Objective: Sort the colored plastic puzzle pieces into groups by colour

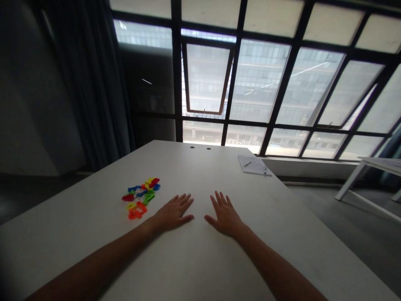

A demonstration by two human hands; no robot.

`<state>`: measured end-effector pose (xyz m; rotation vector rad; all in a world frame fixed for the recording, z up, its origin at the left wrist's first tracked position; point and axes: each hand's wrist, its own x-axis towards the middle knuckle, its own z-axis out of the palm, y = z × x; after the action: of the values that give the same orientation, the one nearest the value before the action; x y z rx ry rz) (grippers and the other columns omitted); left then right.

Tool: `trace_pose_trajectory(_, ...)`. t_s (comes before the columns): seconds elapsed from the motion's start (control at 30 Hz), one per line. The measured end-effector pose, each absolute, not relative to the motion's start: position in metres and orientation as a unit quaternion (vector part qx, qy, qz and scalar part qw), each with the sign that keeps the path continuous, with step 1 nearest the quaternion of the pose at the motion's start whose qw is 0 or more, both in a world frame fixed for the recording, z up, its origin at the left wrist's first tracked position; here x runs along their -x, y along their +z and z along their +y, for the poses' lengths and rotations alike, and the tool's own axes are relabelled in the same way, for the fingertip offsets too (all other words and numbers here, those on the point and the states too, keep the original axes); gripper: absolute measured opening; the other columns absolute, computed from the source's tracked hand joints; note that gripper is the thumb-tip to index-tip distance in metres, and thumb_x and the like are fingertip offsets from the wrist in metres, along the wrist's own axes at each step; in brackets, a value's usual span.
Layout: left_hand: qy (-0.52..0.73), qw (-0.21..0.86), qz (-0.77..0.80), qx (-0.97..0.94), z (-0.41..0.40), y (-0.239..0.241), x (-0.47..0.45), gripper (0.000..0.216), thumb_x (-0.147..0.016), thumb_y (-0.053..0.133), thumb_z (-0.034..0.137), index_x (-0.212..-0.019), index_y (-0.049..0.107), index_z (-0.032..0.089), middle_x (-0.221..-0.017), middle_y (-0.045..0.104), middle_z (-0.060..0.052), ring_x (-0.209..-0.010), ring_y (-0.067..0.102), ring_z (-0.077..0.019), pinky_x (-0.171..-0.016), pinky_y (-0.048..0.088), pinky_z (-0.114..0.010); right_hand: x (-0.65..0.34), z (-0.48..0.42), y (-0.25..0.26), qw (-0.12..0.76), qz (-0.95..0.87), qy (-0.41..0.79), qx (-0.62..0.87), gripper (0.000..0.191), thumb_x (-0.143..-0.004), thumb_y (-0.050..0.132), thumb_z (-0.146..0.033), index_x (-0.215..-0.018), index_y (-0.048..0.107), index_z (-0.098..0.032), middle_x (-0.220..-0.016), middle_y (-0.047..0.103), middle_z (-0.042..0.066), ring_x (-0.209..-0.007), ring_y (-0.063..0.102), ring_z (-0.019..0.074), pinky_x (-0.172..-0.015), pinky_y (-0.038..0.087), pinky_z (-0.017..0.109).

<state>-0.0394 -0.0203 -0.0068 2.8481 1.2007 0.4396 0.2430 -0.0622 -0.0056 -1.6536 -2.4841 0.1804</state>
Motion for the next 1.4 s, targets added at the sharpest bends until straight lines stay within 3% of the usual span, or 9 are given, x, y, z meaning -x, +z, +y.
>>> trace_pose_trajectory(0.23, 0.067, 0.051, 0.402, -0.912, -0.020, -0.009, 0.038, 0.092, -0.096, 0.025, 0.079, -0.162, 0.029, 0.015, -0.167, 0.021, -0.015, -0.156, 0.020, -0.0322, -0.126, 0.014, -0.051, -0.243, -0.061, -0.004, 0.020, -0.826, 0.083, 0.557, 0.101, -0.093, 0.020, -0.084, -0.164, 0.017, -0.013, -0.170, 0.008, 0.015, -0.158, 0.003, 0.0315, -0.128, 0.003, 0.051)
trace_pose_trajectory(0.43, 0.040, 0.058, 0.400, -0.914, -0.016, -0.006, 0.038, 0.093, -0.097, 0.021, 0.079, -0.163, 0.025, 0.014, -0.168, 0.017, -0.015, -0.157, 0.016, -0.0320, -0.127, 0.011, -0.049, -0.244, -0.059, -0.004, 0.023, -0.826, 0.087, 0.557, 0.101, -0.092, 0.020, -0.085, -0.164, 0.018, -0.014, -0.170, 0.010, 0.014, -0.158, 0.004, 0.0318, -0.128, 0.004, 0.050)
trace_pose_trajectory(0.57, 0.064, 0.056, 0.395, -0.915, -0.015, -0.012, 0.037, 0.089, -0.097, 0.026, 0.078, -0.161, 0.031, 0.017, -0.167, 0.022, -0.016, -0.156, 0.021, -0.0324, -0.126, 0.014, -0.050, -0.247, -0.056, -0.009, 0.044, -0.827, 0.080, 0.555, 0.099, -0.094, 0.026, -0.082, -0.163, 0.024, -0.012, -0.169, 0.015, 0.016, -0.158, 0.008, 0.0330, -0.127, 0.007, 0.051)
trace_pose_trajectory(0.67, 0.117, 0.035, 0.394, -0.911, -0.018, -0.010, 0.037, 0.079, -0.097, 0.035, 0.073, -0.155, 0.044, 0.020, -0.162, 0.037, -0.015, -0.150, 0.035, -0.0323, -0.123, 0.025, -0.049, -0.249, -0.055, -0.015, 0.088, -0.830, 0.060, 0.547, 0.083, -0.098, 0.035, -0.072, -0.158, 0.038, -0.015, -0.165, 0.030, 0.016, -0.156, 0.021, 0.0337, -0.126, 0.015, 0.054)
trace_pose_trajectory(0.77, 0.150, 0.020, 0.374, -0.915, -0.013, 0.008, 0.047, 0.058, -0.100, 0.039, 0.064, -0.136, 0.065, 0.026, -0.139, 0.065, -0.010, -0.128, 0.060, -0.0288, -0.113, 0.039, -0.044, -0.251, -0.055, -0.018, 0.159, -0.832, 0.034, 0.531, 0.058, -0.101, 0.042, -0.054, -0.145, 0.057, -0.019, -0.153, 0.051, 0.014, -0.146, 0.041, 0.0318, -0.123, 0.026, 0.054)
trace_pose_trajectory(0.83, 0.151, 0.024, 0.372, -0.916, 0.001, 0.025, 0.065, 0.053, -0.101, 0.039, 0.062, -0.126, 0.071, 0.028, -0.121, 0.074, -0.008, -0.113, 0.067, -0.0267, -0.110, 0.042, -0.043, -0.252, -0.055, -0.019, 0.194, -0.833, 0.022, 0.517, 0.049, -0.101, 0.045, -0.046, -0.139, 0.062, -0.019, -0.146, 0.058, 0.014, -0.140, 0.048, 0.0308, -0.121, 0.032, 0.052)
trace_pose_trajectory(1.03, 0.081, 0.067, 0.491, -0.865, 0.068, 0.058, 0.154, 0.080, -0.091, 0.039, 0.080, -0.148, 0.054, 0.026, -0.158, 0.048, -0.009, -0.141, 0.046, -0.0312, -0.118, 0.031, -0.042, -0.250, -0.055, -0.017, 0.203, -0.835, 0.023, 0.510, 0.044, -0.099, 0.050, -0.041, -0.134, 0.066, -0.018, -0.142, 0.062, 0.015, -0.136, 0.052, 0.0304, -0.118, 0.037, 0.050)
trace_pose_trajectory(1.23, 0.105, 0.147, 0.483, -0.857, 0.072, 0.045, 0.204, 0.087, -0.091, 0.030, 0.084, -0.144, 0.058, 0.021, -0.154, 0.052, -0.010, -0.144, 0.042, -0.0292, -0.122, 0.026, -0.041, -0.250, -0.055, -0.019, 0.203, -0.833, 0.022, 0.515, 0.044, -0.099, 0.050, -0.041, -0.133, 0.066, -0.017, -0.141, 0.062, 0.014, -0.135, 0.052, 0.0300, -0.118, 0.037, 0.049)
trace_pose_trajectory(1.4, 0.163, 0.148, 0.471, -0.855, 0.051, 0.036, 0.207, 0.085, -0.090, 0.034, 0.084, -0.142, 0.060, 0.022, -0.152, 0.053, -0.011, -0.138, 0.048, -0.0328, -0.118, 0.034, -0.044, -0.251, -0.056, -0.021, 0.204, -0.831, 0.029, 0.517, 0.045, -0.099, 0.050, -0.043, -0.133, 0.066, -0.019, -0.142, 0.062, 0.013, -0.135, 0.052, 0.0305, -0.118, 0.037, 0.050)
